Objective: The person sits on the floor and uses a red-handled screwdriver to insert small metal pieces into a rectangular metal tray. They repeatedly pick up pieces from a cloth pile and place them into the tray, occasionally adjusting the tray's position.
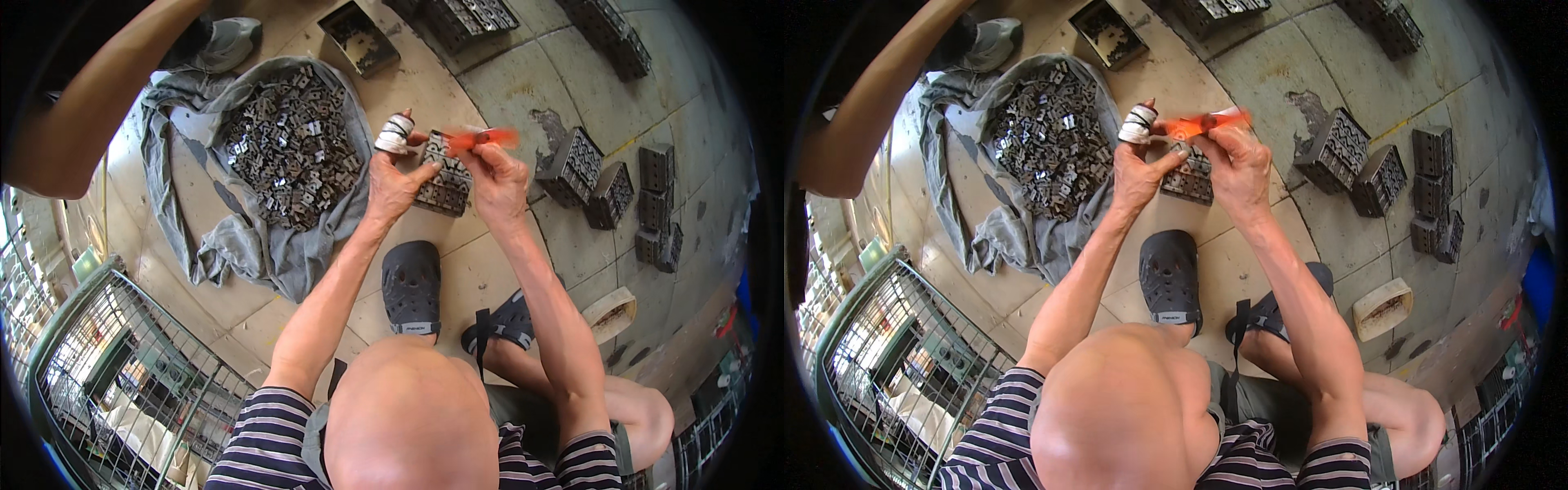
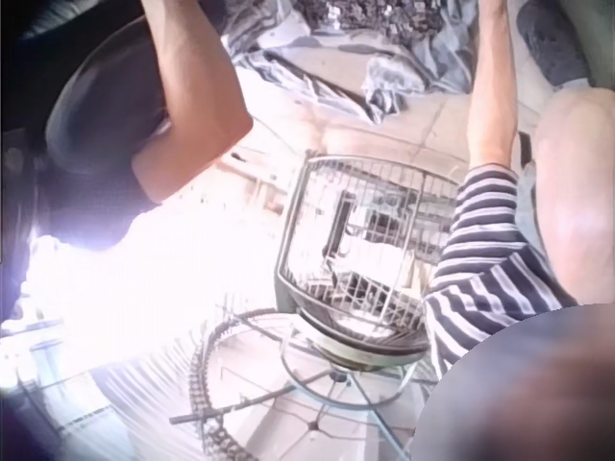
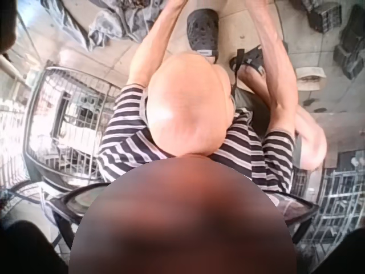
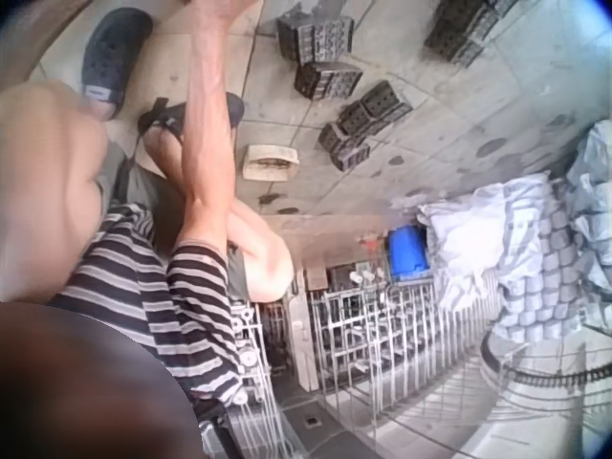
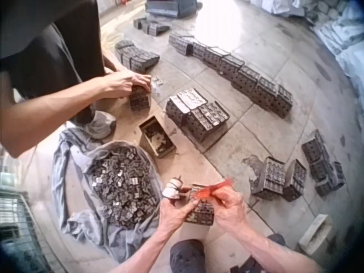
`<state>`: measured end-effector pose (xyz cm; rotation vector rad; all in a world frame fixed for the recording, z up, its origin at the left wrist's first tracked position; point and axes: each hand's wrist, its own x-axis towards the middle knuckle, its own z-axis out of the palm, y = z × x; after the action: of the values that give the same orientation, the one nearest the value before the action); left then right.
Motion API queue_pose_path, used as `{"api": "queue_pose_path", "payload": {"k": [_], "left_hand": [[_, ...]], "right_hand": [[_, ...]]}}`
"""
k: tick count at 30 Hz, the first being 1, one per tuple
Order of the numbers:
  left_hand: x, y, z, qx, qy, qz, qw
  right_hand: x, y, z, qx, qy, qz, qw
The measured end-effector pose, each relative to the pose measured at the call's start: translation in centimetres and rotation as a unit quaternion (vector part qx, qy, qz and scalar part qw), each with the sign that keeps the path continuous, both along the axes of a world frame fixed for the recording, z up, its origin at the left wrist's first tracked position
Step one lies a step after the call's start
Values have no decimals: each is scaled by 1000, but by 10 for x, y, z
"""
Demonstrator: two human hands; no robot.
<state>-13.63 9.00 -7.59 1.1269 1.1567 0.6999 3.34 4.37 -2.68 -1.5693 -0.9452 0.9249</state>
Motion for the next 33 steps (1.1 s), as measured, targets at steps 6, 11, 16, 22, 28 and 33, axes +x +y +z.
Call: {"api": "queue_pose_path", "payload": {"k": [6, 11, 16, 22, 28, 33], "left_hand": [[4, 7, 11, 119, 42, -81, 989], [4, 17, 19, 175, 114, -138, 968], [2, 20, 22, 203, 150, -177, 951], [3, 18, 26, 269, 210, -213, 916], [6, 18, 28, 195, 130, -228, 945], [9, 23, 22, 112, 47, -90, 988]], "right_hand": [[6, -2, 12, 51, -135, 103, 984], [2, -3, 11, -39, 50, -24, 998], [5, -5, 9, -29, -75, -3, 997], [12, -21, 21, 134, -246, 194, 940], [10, -43, 24, 173, -364, 295, 866], [15, -25, 27, 172, -234, 205, 935]]}}
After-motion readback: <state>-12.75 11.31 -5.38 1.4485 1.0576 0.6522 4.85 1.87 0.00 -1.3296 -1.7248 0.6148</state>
